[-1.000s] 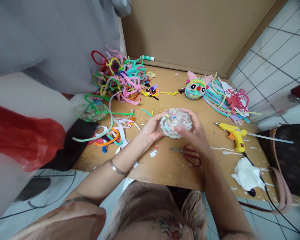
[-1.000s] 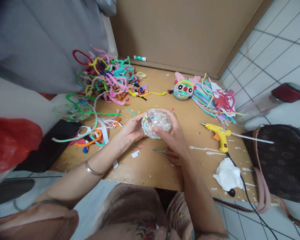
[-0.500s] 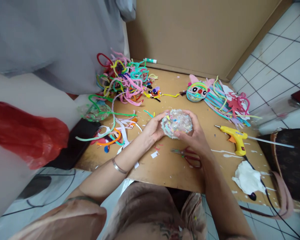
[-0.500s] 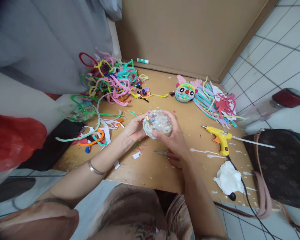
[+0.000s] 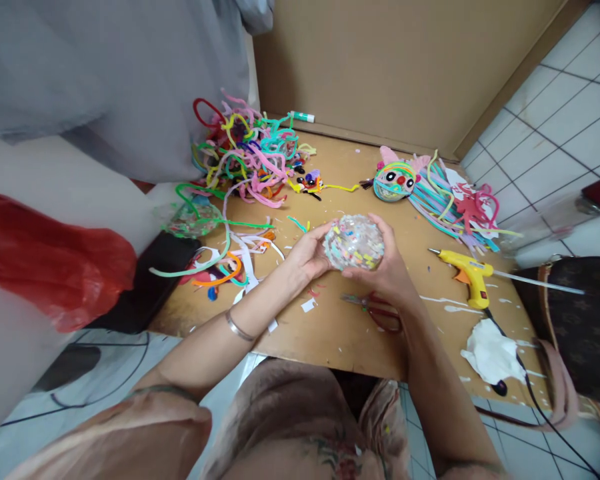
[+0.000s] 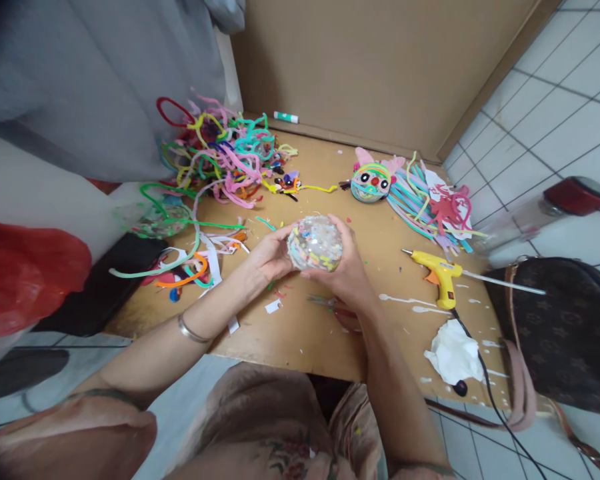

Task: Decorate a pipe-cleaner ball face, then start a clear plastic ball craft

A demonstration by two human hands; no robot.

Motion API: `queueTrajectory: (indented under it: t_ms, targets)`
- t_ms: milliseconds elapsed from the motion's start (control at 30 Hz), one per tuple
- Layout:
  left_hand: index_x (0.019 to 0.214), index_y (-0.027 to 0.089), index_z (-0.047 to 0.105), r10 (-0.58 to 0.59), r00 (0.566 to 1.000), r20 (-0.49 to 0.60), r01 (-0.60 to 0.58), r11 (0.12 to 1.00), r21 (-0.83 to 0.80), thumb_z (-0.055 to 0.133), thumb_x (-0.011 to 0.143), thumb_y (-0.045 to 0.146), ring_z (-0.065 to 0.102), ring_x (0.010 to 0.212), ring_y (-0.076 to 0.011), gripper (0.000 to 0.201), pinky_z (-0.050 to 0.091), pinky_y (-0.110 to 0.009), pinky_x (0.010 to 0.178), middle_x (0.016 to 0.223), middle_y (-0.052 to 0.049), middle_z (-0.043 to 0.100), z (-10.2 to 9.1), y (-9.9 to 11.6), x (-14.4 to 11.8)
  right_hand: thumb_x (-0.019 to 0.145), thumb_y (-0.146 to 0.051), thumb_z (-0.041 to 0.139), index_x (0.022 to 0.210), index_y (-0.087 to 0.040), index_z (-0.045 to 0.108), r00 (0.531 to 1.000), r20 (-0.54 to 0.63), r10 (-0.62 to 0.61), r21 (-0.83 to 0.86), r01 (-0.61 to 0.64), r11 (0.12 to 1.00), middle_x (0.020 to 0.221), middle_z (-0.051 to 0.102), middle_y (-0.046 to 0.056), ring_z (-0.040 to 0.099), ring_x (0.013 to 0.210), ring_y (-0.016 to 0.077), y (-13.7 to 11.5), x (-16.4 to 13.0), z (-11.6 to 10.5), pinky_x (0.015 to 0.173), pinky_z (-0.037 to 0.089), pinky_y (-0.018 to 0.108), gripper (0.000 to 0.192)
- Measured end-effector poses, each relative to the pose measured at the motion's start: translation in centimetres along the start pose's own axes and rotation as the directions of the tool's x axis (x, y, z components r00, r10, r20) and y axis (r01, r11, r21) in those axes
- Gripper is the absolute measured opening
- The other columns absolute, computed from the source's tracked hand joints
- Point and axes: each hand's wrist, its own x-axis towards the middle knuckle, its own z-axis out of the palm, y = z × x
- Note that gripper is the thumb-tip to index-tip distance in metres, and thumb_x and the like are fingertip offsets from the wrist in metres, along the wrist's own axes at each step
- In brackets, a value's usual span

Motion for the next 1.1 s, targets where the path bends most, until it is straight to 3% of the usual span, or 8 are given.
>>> queueTrajectory:
  t_ms: [167, 400, 600, 800, 933, 1100]
  targets:
    - [0.120, 0.013, 0.065, -0.051, 0.999, -0.013, 0.051, 0.999, 0.001, 0.053, 0.089, 0.017, 0.074, 0.101, -0.0250, 0.033, 0.050, -0.047, 0.106, 0.097, -0.008, 0.079, 0.2, 0.0, 0.0, 0.060, -0.069, 0.083, 0.152, -0.026, 0.032, 0.997, -0.058, -0.059, -0.097, 0.053, 0.994, 0.153, 0.041, 0.014, 0.044, 0.141, 0.0356, 0.0, 0.0, 0.5, 0.120, 0.038, 0.052, 0.114]
    - [0.094, 0.013, 0.069, -0.076, 0.997, -0.013, 0.076, 0.997, 0.026, 0.056, 0.088, 0.019, 0.073, 0.100, -0.0263, 0.016, 0.049, -0.049, 0.106, 0.087, -0.010, 0.078, 0.1, -0.3, 0.1, 0.063, -0.060, 0.085, 0.143, -0.027, 0.043, 0.998, -0.045, -0.054, -0.109, 0.049, 0.993, 0.142, 0.050, 0.012, 0.050, 0.133, 0.0335, 0.0, -0.1, 0.3, 0.115, 0.042, 0.051, 0.096]
    - [0.088, 0.014, 0.070, 0.088, 0.994, 0.056, -0.089, 0.996, 0.018, 0.057, 0.087, 0.018, 0.071, 0.105, -0.0248, 0.014, 0.047, -0.041, 0.109, 0.088, -0.009, 0.077, 0.0, -0.7, 0.6, 0.065, -0.046, 0.085, 0.138, -0.027, 0.045, 0.990, -0.106, -0.095, -0.113, 0.083, 0.990, 0.137, 0.053, 0.010, 0.052, 0.131, 0.0320, -0.2, -0.1, 0.9, 0.114, 0.043, 0.050, 0.086]
    - [0.084, 0.016, 0.069, 0.216, 0.974, 0.072, -0.219, 0.975, 0.036, 0.063, 0.088, 0.025, 0.069, 0.107, -0.0232, 0.012, 0.046, -0.037, 0.108, 0.089, -0.005, 0.076, 0.4, -1.1, 0.2, 0.064, -0.044, 0.085, 0.138, -0.026, 0.046, 0.970, -0.190, -0.152, -0.159, 0.122, 0.980, 0.138, 0.051, 0.011, 0.052, 0.130, 0.0326, 0.7, 0.1, 1.3, 0.114, 0.042, 0.052, 0.086]
    - [0.088, 0.015, 0.072, 0.315, 0.946, 0.079, -0.322, 0.943, 0.087, 0.068, 0.087, 0.024, 0.068, 0.105, -0.0207, 0.010, 0.044, -0.033, 0.107, 0.088, -0.005, 0.075, 0.3, -1.8, 0.3, 0.065, -0.042, 0.084, 0.137, -0.024, 0.046, 0.955, -0.183, -0.234, -0.244, 0.186, 0.952, 0.137, 0.052, 0.013, 0.050, 0.132, 0.0343, 1.6, 0.4, 1.3, 0.116, 0.039, 0.056, 0.084]
    - [0.085, 0.015, 0.072, 0.332, 0.941, 0.071, -0.337, 0.937, 0.088, 0.073, 0.082, 0.022, 0.067, 0.099, -0.0199, 0.008, 0.045, -0.032, 0.102, 0.085, -0.004, 0.074, -0.5, -2.2, 1.1, 0.066, -0.042, 0.084, 0.137, -0.024, 0.045, 0.957, -0.154, -0.246, -0.247, 0.204, 0.947, 0.138, 0.051, 0.014, 0.046, 0.136, 0.0356, 2.6, 0.6, 1.5, 0.118, 0.036, 0.059, 0.083]
